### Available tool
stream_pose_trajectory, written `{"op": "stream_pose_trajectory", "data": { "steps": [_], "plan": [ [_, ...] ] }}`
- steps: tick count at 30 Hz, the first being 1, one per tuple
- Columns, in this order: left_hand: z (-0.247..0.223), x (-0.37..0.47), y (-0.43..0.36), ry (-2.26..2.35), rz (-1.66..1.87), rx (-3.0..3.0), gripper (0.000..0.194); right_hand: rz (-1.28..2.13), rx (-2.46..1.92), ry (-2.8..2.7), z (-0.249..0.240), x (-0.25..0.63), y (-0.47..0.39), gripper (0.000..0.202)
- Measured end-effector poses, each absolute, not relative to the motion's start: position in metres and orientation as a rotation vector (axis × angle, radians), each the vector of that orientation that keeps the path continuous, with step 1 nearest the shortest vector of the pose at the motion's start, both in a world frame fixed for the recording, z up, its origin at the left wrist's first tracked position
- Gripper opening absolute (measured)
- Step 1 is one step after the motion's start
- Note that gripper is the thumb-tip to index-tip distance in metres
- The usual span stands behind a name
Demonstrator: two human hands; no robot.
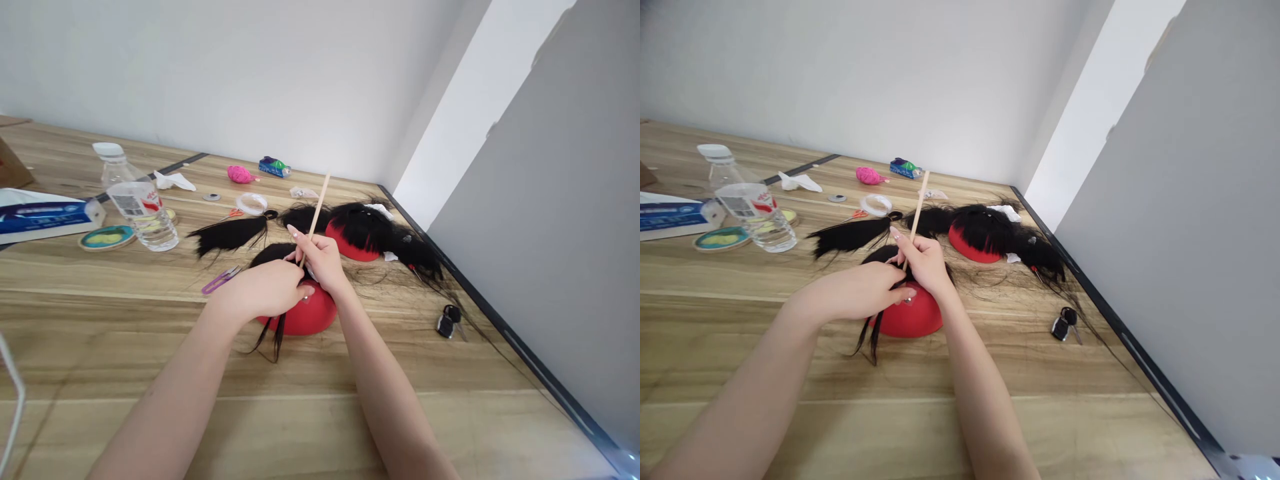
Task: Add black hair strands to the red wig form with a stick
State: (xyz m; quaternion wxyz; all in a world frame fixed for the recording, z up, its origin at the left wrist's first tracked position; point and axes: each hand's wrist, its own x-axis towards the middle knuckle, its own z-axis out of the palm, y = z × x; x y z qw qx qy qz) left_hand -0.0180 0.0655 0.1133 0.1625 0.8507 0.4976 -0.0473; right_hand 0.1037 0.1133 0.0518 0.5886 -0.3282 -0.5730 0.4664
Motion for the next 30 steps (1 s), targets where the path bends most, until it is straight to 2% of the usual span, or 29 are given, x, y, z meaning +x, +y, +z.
{"op": "stream_pose_trajectory", "data": {
  "steps": [22, 30],
  "plan": [
    [0.114, -0.03, 0.071, 1.364, -0.132, 2.383, 0.035, 1.125, -0.749, -1.315, 0.05, 0.104, 0.115, 0.047],
    [0.128, -0.056, 0.074, 1.334, 0.041, 2.28, 0.04, 1.134, -0.705, -1.3, 0.048, 0.104, 0.116, 0.046]
  ]
}}
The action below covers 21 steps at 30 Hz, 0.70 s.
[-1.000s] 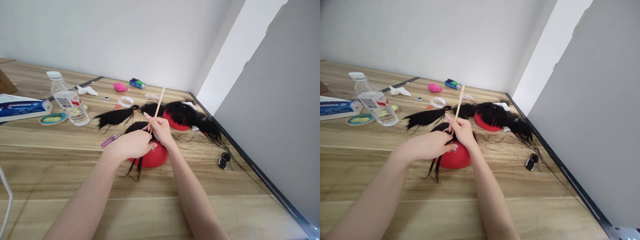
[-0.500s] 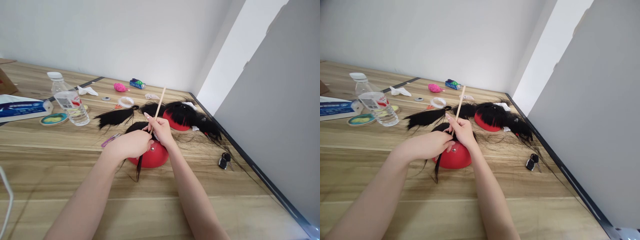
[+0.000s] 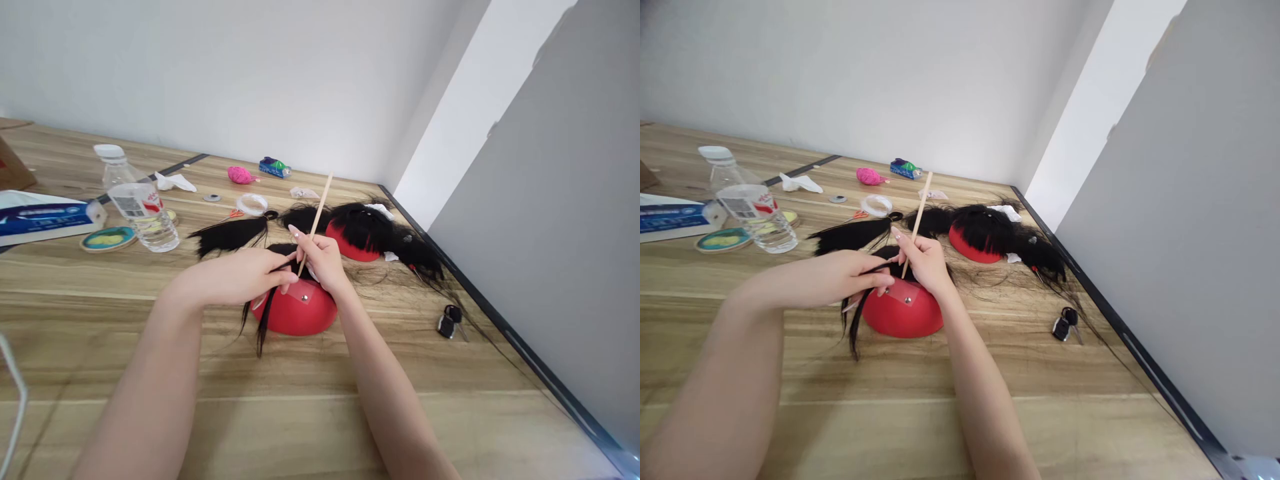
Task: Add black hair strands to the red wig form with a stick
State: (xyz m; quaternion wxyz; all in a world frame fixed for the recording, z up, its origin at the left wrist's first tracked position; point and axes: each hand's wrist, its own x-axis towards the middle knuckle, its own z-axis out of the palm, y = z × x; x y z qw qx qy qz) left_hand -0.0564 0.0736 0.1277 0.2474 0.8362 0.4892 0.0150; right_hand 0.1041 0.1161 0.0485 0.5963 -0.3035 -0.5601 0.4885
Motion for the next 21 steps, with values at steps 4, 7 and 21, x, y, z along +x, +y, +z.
{"op": "stream_pose_trajectory", "data": {
  "steps": [4, 7, 21],
  "plan": [
    [0.134, -0.074, 0.076, 1.366, 0.25, 2.2, 0.045, 1.136, -0.695, -1.298, 0.046, 0.104, 0.117, 0.045],
    [0.135, -0.082, 0.079, 1.459, 0.473, 2.137, 0.041, 1.167, -0.653, -1.285, 0.043, 0.104, 0.119, 0.046],
    [0.131, -0.081, 0.092, 1.367, 1.233, 1.597, 0.027, 1.132, -0.692, -1.288, 0.046, 0.102, 0.118, 0.048]
  ]
}}
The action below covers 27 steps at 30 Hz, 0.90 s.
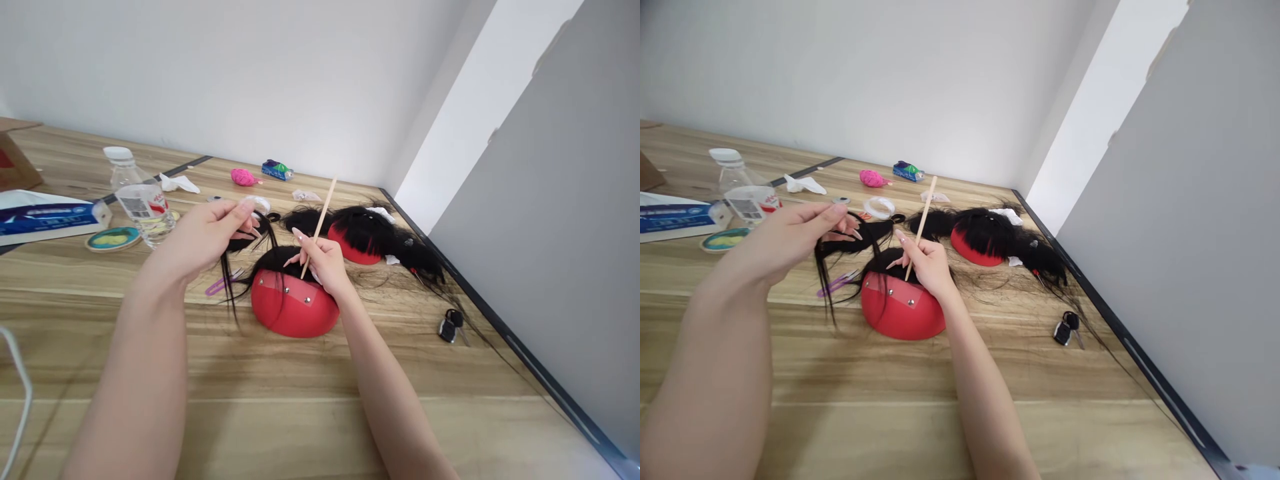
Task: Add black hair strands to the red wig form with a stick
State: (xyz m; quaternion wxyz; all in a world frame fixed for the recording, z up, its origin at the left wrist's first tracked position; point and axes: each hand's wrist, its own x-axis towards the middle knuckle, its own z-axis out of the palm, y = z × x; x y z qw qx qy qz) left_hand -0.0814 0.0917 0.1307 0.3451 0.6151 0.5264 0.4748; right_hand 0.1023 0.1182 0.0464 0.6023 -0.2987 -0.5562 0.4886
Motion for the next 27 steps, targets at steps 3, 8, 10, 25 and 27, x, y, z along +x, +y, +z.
{"op": "stream_pose_trajectory", "data": {
  "steps": [3, 8, 10, 25, 27],
  "plan": [
    [0.13, -0.085, 0.093, 1.422, 1.162, 1.619, 0.029, 1.133, -0.703, -1.292, 0.047, 0.102, 0.118, 0.048],
    [0.126, -0.091, 0.096, 1.476, 1.166, 1.657, 0.032, 1.143, -0.677, -1.285, 0.046, 0.103, 0.117, 0.047],
    [0.124, -0.094, 0.099, 1.542, 1.199, 1.698, 0.031, 1.145, -0.669, -1.285, 0.046, 0.103, 0.118, 0.047],
    [0.143, -0.096, 0.09, 0.986, 1.482, 1.222, 0.029, 1.155, -0.695, -1.281, 0.046, 0.103, 0.117, 0.048],
    [0.141, -0.095, 0.088, 1.068, 1.291, 1.413, 0.03, 1.154, -0.682, -1.283, 0.046, 0.103, 0.118, 0.047]
  ]
}}
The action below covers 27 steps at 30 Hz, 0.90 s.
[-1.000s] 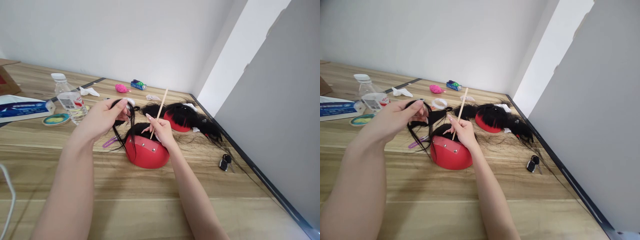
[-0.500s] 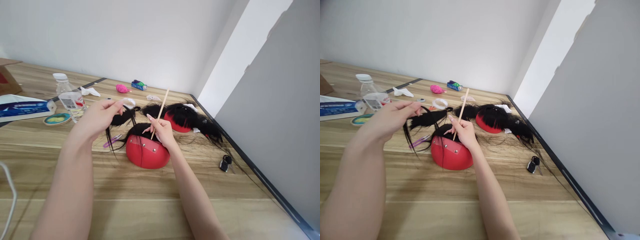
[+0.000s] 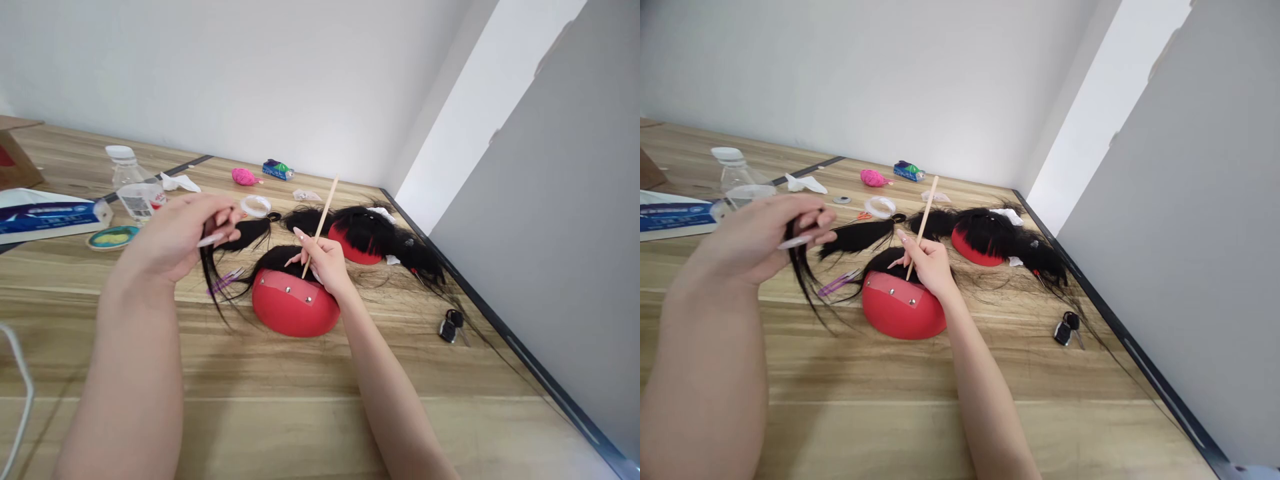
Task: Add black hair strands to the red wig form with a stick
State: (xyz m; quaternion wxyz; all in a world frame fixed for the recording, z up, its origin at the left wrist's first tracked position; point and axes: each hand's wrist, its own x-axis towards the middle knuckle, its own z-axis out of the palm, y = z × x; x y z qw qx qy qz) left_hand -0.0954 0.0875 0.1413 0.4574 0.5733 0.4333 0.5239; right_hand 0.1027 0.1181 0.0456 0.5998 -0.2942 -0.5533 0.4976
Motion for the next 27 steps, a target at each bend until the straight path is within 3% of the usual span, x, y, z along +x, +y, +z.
{"op": "stream_pose_trajectory", "data": {
  "steps": [11, 27],
  "plan": [
    [0.138, -0.082, 0.073, 1.163, 0.242, 2.079, 0.036, 1.126, -0.704, -1.31, 0.047, 0.104, 0.116, 0.046],
    [0.127, -0.065, 0.078, 1.213, 0.028, 2.262, 0.035, 1.207, -0.673, -1.25, 0.054, 0.103, 0.111, 0.047]
  ]
}}
